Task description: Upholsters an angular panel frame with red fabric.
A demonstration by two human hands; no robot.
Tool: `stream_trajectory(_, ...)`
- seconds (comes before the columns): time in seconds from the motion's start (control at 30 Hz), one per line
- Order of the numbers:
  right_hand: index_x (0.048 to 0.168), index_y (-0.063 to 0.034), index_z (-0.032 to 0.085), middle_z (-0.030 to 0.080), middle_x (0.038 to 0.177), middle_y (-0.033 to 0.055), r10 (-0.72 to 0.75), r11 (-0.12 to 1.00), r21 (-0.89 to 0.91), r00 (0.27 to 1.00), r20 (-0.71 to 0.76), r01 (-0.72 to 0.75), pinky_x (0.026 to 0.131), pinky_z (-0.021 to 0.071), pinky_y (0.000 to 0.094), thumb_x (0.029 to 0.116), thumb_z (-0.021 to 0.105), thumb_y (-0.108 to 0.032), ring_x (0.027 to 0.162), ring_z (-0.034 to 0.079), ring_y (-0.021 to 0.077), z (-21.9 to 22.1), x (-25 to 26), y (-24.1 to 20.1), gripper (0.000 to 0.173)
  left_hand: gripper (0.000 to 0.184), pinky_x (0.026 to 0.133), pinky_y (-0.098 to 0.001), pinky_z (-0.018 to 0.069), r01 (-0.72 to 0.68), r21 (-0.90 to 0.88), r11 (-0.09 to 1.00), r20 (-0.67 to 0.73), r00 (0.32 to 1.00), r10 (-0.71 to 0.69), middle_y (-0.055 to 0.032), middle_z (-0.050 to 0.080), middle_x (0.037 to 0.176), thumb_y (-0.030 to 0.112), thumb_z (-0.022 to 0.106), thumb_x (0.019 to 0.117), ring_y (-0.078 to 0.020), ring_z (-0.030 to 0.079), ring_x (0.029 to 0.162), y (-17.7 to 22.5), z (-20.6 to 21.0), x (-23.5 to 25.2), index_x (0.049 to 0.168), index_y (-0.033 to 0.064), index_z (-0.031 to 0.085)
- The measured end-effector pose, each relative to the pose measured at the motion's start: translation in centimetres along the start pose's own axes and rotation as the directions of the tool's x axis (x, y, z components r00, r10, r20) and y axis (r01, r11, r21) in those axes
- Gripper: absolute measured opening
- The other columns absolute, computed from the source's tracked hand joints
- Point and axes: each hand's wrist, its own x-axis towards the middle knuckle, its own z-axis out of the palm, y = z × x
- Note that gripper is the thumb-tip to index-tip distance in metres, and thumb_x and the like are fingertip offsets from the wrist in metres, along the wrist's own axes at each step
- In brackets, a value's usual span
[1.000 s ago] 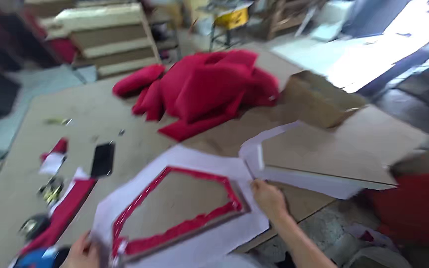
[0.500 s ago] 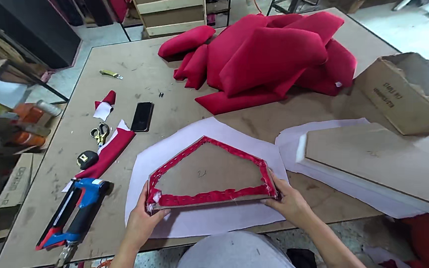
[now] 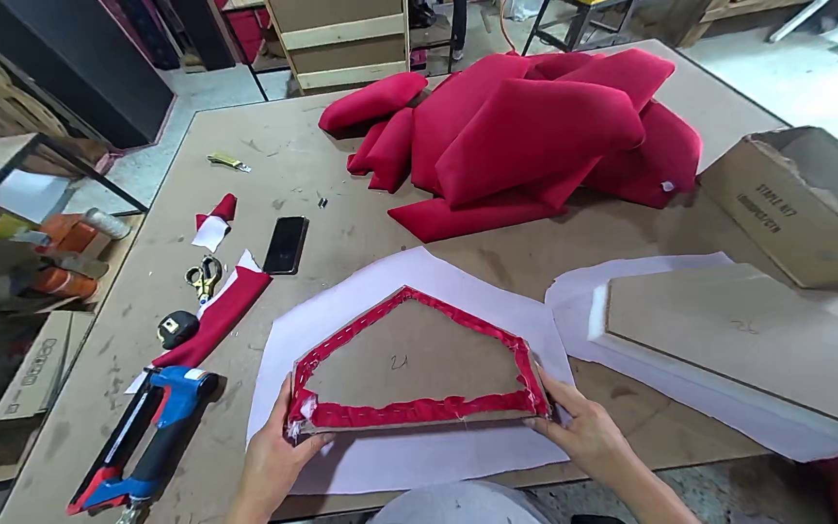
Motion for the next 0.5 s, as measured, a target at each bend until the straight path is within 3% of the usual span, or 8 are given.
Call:
stream_trajectory(0.1,0.157,-0.0287,0.046,0.061,0.145,-0.0051,0.047,0.999,-0.016,0.997,0.056,-0.047,0.112,0.05,0.0394,0.083,0.08,-0.056,0.132,0.057,0.0083,-0.7,-0.1,-0.1,0.086,0.125,0.103,-0.0414,0.0566,-0.018,0.083,0.996,-0.021,1.0,0.02,-0.0039,0.06,0.146,0.05,0.094,0.0634,-0.0127,0.064,0.125,0.4,0.2,-0.4,0.164,0.0184,0.027)
stream_trajectory(0.17,0.16,-0.0267,0.04,0.052,0.155,-0.0014,0.092,0.994,-0.076,0.989,0.113,-0.084,0.116,0.0471,0.0447,0.083,0.076,-0.063,0.14,0.052,0.0139,-2.9,0.6,-2.0,0.093,0.129,0.119,-0.0555,0.0389,-0.166,0.314,0.935,0.004,0.985,0.174,-0.0181,0.033,0.165,0.053,0.092,0.065,-0.0311,0.038,0.15,2.3,0.2,-0.9,0.163,0.0063,0.024)
stream_trajectory(0.2,0.16,-0.025,0.039,0.05,0.157,0.0014,0.093,0.989,-0.121,0.991,0.092,-0.082,0.115,0.0464,0.0494,0.0844,0.072,-0.067,0.142,0.051,0.0188,-4.1,1.6,-3.9,0.092,0.128,0.12,-0.0666,0.0285,-0.281,0.423,0.861,0.034,0.955,0.294,-0.0258,0.026,0.166,0.057,0.092,0.063,-0.0423,0.028,0.153,3.9,0.5,-0.8,0.161,0.0035,0.028)
stream_trajectory(0.23,0.158,-0.0212,0.043,0.052,0.155,0.0047,0.058,0.98,-0.19,0.998,0.038,-0.05,0.114,0.0458,0.0534,0.0891,0.064,-0.07,0.141,0.052,0.0235,-4.8,3.0,-6.5,0.087,0.126,0.118,-0.0731,0.0235,-0.392,0.477,0.787,0.083,0.911,0.403,-0.0275,0.027,0.164,0.059,0.093,0.0596,-0.0474,0.026,0.152,5.8,1.2,-0.6,0.159,0.0058,0.036)
stream_trajectory(0.3,0.152,-0.0167,0.052,0.057,0.15,0.0064,-0.096,0.938,-0.334,0.995,0.014,0.095,0.114,0.0445,0.0544,0.1011,0.051,-0.06,0.14,0.053,0.0259,-3.3,6.7,-12.3,0.066,0.121,0.117,-0.0753,0.0246,-0.561,0.497,0.662,0.215,0.819,0.533,-0.0196,0.033,0.165,0.063,0.092,0.0564,-0.045,0.03,0.151,9.6,3.8,0.2,0.157,0.0165,0.043)
stream_trajectory(0.33,0.151,-0.0176,0.053,0.056,0.151,0.004,-0.168,0.906,-0.381,0.983,0.072,0.183,0.116,0.0434,0.0515,0.1041,0.049,-0.053,0.141,0.051,0.0228,-1.4,9.2,-14.6,0.059,0.124,0.117,-0.0747,0.0253,-0.614,0.498,0.612,0.28,0.782,0.557,-0.0172,0.033,0.165,0.062,0.093,0.0538,-0.0438,0.03,0.152,10.8,5.4,1.0,0.158,0.0181,0.042)
stream_trajectory(0.43,0.161,-0.0143,0.036,0.029,0.169,0.0028,-0.152,0.839,-0.441,0.916,0.371,0.318,0.125,0.0274,0.0496,0.109,0.042,-0.039,0.156,0.027,0.0229,4.9,15.6,-17.2,0.058,0.138,0.122,-0.0658,0.0214,-0.608,0.543,0.579,0.462,0.792,0.4,-0.0222,0.026,0.167,0.042,0.098,0.0432,-0.0425,0.025,0.154,13.4,8.2,3.5,0.161,0.009,0.033)
stream_trajectory(0.5,0.162,-0.0107,0.032,0.023,0.172,0.0059,-0.034,0.842,-0.438,0.841,0.54,0.315,0.126,0.0219,0.0521,0.1114,0.034,-0.035,0.158,0.02,0.0269,6.0,18.5,-17.6,0.056,0.136,0.123,-0.0607,0.0214,-0.59,0.568,0.574,0.597,0.775,0.206,-0.0259,0.02,0.168,0.044,0.096,0.0514,-0.0426,0.022,0.155,15.9,7.3,5.8,0.161,0.0023,0.027)
